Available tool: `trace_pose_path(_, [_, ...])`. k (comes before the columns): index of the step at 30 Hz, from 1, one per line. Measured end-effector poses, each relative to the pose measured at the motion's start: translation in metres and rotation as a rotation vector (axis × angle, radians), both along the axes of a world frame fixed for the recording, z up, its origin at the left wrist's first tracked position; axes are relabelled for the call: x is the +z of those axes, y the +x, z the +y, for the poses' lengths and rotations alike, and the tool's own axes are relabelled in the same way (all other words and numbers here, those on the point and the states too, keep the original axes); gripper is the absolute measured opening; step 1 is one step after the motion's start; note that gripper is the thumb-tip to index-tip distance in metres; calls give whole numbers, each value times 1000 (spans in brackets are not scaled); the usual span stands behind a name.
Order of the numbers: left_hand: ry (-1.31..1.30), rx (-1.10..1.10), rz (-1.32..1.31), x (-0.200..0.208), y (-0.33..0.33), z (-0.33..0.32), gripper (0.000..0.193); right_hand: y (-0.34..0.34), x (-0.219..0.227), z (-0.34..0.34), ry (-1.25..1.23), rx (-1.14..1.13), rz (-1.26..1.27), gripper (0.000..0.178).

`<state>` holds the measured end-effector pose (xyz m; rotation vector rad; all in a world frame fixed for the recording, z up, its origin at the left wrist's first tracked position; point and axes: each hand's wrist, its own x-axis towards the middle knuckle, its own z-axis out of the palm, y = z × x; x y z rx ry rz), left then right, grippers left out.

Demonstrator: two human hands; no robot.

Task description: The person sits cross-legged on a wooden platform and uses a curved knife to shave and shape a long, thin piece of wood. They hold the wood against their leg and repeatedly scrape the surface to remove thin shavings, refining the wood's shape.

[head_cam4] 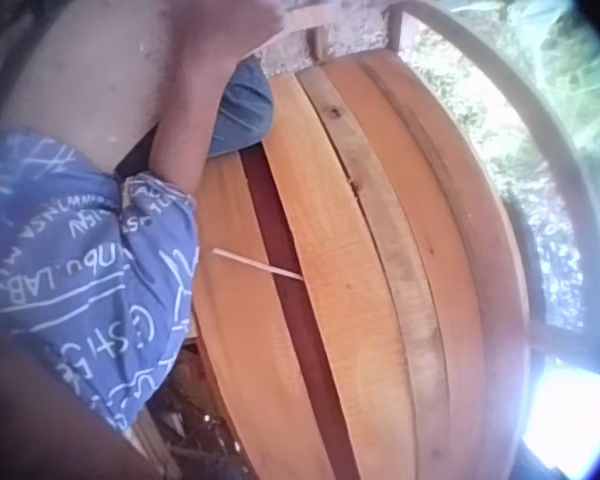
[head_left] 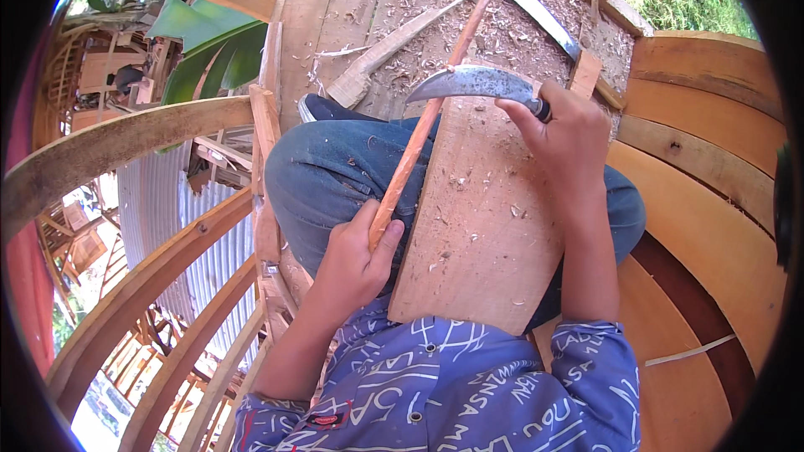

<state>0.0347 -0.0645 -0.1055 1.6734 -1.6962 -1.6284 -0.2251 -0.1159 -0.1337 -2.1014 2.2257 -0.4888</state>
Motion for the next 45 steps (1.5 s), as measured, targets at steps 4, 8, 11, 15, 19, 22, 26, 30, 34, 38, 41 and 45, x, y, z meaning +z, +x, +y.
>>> trace_pose_path(4, [-1, 22, 4, -1, 2, 2, 21, -23, -10, -13, -39, -177, 5, 69])
trace_pose_path(8, [-27, -34, -11, -3, 2, 8, 21, -105, 10, -28, 10, -631, -241, 68])
trace_pose_path(11, [-18, -27, 16, -5, 2, 2, 21, -70, 24, -14, 48, -410, -233, 67])
trace_pose_path(15, [8, -49, -39, -1, -2, -1, 22, 4, 24, 22, 168, 18, -157, 63])
trace_pose_path(19, [-75, -61, -116, -1, -6, 6, 21, 8, 5, 6, 158, -26, -171, 65])
trace_pose_path(22, [-96, -49, -133, 1, -13, 5, 21, -6, 6, -11, 187, -71, -45, 69])
trace_pose_path(26, [-153, -65, -166, -4, -7, 17, 22, -84, -3, -34, 112, -518, -246, 73])
trace_pose_path(30, [-132, -40, -159, -3, -9, 11, 22, -145, 12, -16, 84, -608, -236, 73])
trace_pose_path(34, [-140, -36, -162, -2, -14, 7, 21, -64, 8, 5, 163, -310, -230, 69])
trace_pose_path(38, [-194, -53, -205, -1, -21, 7, 19, -23, 18, 17, 177, 5, -319, 65])
trace_pose_path(41, [-174, -78, -243, 3, -25, 6, 18, -12, 21, 20, 220, 135, -308, 63])
trace_pose_path(45, [-241, -74, -328, 3, -33, 13, 18, -14, 3, 19, 220, 141, -316, 66])
